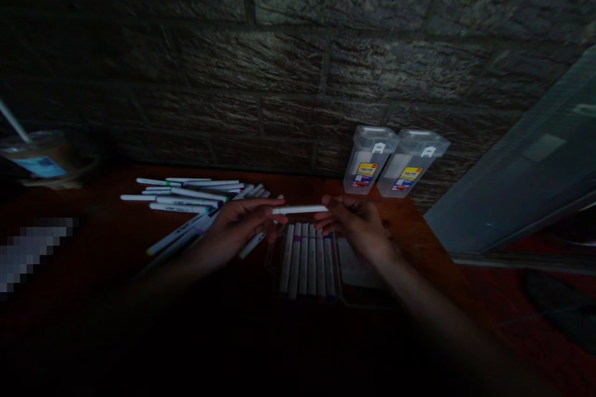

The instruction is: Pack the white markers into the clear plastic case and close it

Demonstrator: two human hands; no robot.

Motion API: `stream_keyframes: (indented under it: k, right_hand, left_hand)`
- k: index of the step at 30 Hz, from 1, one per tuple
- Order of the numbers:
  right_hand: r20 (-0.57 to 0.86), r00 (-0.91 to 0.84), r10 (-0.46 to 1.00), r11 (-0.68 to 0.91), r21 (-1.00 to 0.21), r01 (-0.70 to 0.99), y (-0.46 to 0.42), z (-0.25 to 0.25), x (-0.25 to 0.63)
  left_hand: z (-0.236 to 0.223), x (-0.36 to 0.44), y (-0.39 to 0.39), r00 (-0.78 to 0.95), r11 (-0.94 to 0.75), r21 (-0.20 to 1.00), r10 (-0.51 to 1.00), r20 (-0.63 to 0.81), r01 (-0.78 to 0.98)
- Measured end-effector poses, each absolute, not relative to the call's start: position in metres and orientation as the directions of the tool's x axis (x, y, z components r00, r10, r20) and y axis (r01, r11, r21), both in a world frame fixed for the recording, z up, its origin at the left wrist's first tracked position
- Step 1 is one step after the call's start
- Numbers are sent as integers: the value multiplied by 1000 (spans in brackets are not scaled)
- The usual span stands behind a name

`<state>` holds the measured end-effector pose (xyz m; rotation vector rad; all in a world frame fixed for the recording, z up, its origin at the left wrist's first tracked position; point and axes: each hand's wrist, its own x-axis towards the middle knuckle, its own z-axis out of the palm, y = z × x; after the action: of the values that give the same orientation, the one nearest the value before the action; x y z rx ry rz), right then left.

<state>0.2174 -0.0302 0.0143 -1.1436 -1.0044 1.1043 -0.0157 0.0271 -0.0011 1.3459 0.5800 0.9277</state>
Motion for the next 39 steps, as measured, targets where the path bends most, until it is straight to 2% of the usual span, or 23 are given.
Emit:
stream_keyframes:
  k: [8,20,24,30,39]
  right_hand:
    - [168,52,984,160,-979,129,-37,14,209]
    - [339,-37,940,324,-854,407,-49,2,198]
    - [319,-17,948,305,-888,345,-49,7,195]
    - [208,57,976,188,-951,244,-45,15,200]
    - [147,61,987,151,-986,-66,-42,16,206]
  left_hand:
    - [-2,-14,27,543,-49,990,832,113,-132]
    - [-8,-12,10,617,-225,971,753,228,-83]
    - [-6,-11,10,623,-227,971,750,221,-72]
    - [-5,-12,18,567,-158,980,799,201,-124]
    - [2,-14,28,479,-116,976,857,193,-185]
